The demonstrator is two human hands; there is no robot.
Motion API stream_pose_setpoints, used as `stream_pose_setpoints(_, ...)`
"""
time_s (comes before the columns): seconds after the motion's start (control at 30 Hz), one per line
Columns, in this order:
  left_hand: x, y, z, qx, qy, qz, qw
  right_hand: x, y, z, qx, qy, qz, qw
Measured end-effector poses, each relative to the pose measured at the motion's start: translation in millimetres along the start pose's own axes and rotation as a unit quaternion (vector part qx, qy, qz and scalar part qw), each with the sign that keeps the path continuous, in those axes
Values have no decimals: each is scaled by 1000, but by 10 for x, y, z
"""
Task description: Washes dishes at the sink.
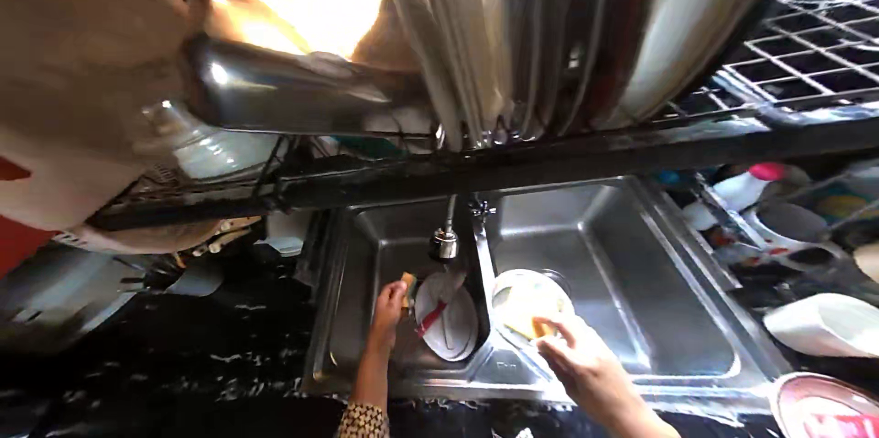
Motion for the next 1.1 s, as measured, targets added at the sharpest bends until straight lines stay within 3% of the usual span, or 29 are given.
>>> stream_pose_setpoints(0.13, 438, -856, 219, -87, -47, -61, 993, 318, 152, -605, 37, 79, 20, 996)
stream_pose_setpoints(0.27, 702, -1566, 41, -35, 24, -106, 993, 527, 184, -1013, 62, 122, 0, 991)
stream_pose_setpoints(0.4, 955, -1339, -345, 171, 147, -72, 972, 558, 232, -1197, 63, 142, -29, 987)
stream_pose_setpoints(0.5, 1066, -1220, -406, 193, 126, -69, 971, 524, 227, -1237, 64, 161, -44, 984)
stream_pose_setpoints(0.7, 1030, -1588, -265, 232, 50, -88, 967, 521, 217, -1237, 37, 102, 4, 994)
stream_pose_setpoints(0.8, 989, -1351, -43, 285, 86, -122, 947, 522, 200, -1299, 17, 55, 28, 998)
stream_pose_setpoints(0.87, 738, -1046, 264, 340, 69, -112, 931, 537, 199, -1319, 12, 36, 39, 999)
stream_pose_setpoints(1.1, -420, 141, 1714, 419, -173, 3, 892, 671, 180, -1517, 0, 42, 59, 997)
Point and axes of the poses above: each hand's wrist, its own x-axis towards the middle knuckle, its own z-axis out of the back of the hand, y = z × x, the point moved 6 cm from there along x, towards the middle knuckle, and after that the axes turned 3 degrees about y, right-handed, at the moved point
